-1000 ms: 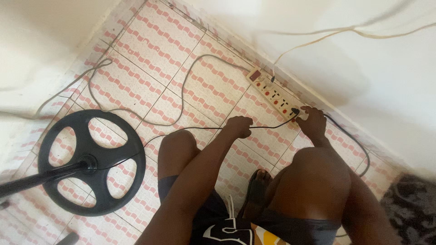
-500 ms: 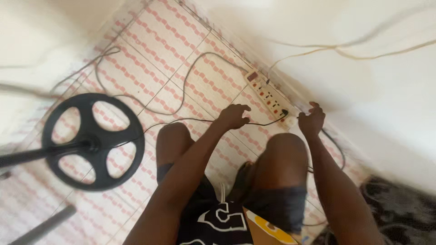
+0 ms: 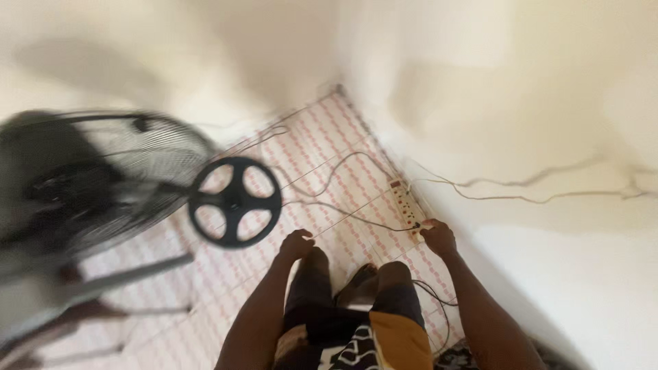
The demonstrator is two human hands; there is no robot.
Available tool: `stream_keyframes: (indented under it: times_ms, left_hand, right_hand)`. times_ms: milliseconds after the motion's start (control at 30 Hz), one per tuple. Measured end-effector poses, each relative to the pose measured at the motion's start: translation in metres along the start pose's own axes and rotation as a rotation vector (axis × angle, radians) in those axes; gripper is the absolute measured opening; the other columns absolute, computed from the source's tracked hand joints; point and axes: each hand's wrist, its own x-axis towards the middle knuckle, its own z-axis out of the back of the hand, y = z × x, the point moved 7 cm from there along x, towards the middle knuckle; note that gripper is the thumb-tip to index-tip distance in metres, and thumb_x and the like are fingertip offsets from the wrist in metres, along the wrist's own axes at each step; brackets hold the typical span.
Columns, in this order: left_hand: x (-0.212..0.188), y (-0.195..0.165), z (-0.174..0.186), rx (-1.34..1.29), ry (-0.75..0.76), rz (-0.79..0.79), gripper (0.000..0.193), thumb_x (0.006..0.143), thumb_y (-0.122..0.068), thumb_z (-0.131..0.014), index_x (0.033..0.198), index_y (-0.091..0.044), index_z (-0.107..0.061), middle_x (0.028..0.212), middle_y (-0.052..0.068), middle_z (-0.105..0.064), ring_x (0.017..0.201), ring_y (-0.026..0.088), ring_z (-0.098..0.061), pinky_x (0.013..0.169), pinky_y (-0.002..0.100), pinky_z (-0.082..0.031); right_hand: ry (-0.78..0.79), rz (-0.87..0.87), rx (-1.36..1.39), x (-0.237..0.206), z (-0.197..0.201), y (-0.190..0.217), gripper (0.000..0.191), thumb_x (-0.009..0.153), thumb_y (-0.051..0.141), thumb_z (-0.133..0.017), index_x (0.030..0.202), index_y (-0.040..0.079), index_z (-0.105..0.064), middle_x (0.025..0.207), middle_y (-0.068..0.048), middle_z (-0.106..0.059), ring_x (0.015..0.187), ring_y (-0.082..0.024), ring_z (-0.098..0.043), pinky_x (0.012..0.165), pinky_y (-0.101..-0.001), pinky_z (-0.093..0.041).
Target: The person services a standing fan. They hold the fan head, remove and reposition the front grille, adjust the blades, carry the fan across the room, and plug its power cord into a wall power strip.
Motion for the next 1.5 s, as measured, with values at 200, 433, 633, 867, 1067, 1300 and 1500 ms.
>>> stream_keyframes:
  times_ms: [200,433,633,867,1067,1300,1500]
  left_hand:
    - [-0.17,0.086,0.079,-0.672,0.019,0.324,0.041,0.089,-0.039,-0.073,0.122,-0.014,-0.074,0.114,0.018,-0.075,0.104,0.04,-0.076,0.093,0.062,-0.058]
    - [-0.302,0.152,0.118,-1.323,-0.152,0.4,0.064,0.094,-0.052,-0.064,0.145,-0.015,-0.056,0.129,0.011,-0.072,0.11,0.029,-0.072,0.093,0.046,-0.054]
    - [-0.354,0.188,0.142,-1.436,-0.194,0.389,0.067,0.097,-0.057,-0.054,0.148,-0.012,-0.054,0.131,0.015,-0.07,0.109,0.031,-0.07,0.09,0.046,-0.054]
    - [-0.389,0.197,0.179,-1.441,-0.16,0.218,0.077,0.098,-0.066,-0.045,0.15,-0.011,-0.051,0.134,0.013,-0.068,0.113,0.028,-0.069,0.092,0.043,-0.053]
    - [-0.394,0.197,0.189,-1.522,-0.144,0.219,0.083,0.094,-0.071,-0.046,0.151,-0.011,-0.049,0.135,0.014,-0.067,0.115,0.029,-0.068,0.093,0.045,-0.053]
    - [-0.374,0.184,0.195,-1.697,-0.208,0.18,0.084,0.092,-0.071,-0.049,0.151,-0.013,-0.049,0.134,0.012,-0.067,0.115,0.027,-0.068,0.095,0.043,-0.054]
    - [-0.349,0.169,0.195,-1.759,-0.276,0.201,0.083,0.093,-0.071,-0.051,0.151,-0.013,-0.049,0.131,0.011,-0.068,0.116,0.026,-0.068,0.095,0.043,-0.054]
  right_hand:
    - [0.225,-0.222,0.375,-0.094,-0.014,0.097,0.033,0.088,0.017,-0.072,0.12,0.009,-0.073,0.085,-0.014,-0.077,0.064,-0.021,-0.072,0.054,-0.0361,-0.055]
    - [0.469,-0.203,0.456,-0.202,-0.061,0.194,0.03,0.088,0.017,-0.073,0.116,0.005,-0.072,0.079,-0.012,-0.074,0.058,-0.021,-0.067,0.045,-0.0337,-0.047]
    - [0.484,-0.101,0.204,-0.267,-0.106,0.262,0.026,0.091,0.02,-0.071,0.116,0.011,-0.072,0.082,-0.011,-0.077,0.063,-0.02,-0.072,0.049,-0.034,-0.053]
    - [0.511,-0.328,0.605,-0.337,-0.152,0.333,0.036,0.098,0.029,-0.064,0.127,0.008,-0.064,0.098,-0.014,-0.073,0.076,-0.025,-0.07,0.062,-0.0376,-0.054]
    - [0.607,-0.382,0.755,-0.36,-0.17,0.372,0.051,0.099,0.041,-0.059,0.14,0.01,-0.057,0.111,-0.017,-0.07,0.089,-0.027,-0.071,0.071,-0.0419,-0.054]
    - [0.754,-0.369,0.779,-0.34,-0.175,0.421,0.059,0.1,0.049,-0.054,0.144,0.01,-0.052,0.123,-0.018,-0.067,0.103,-0.031,-0.07,0.08,-0.0436,-0.054]
    - [0.83,-0.404,0.788,-0.305,-0.162,0.438,0.058,0.099,0.048,-0.057,0.145,0.013,-0.047,0.126,-0.017,-0.063,0.11,-0.034,-0.067,0.088,-0.046,-0.053]
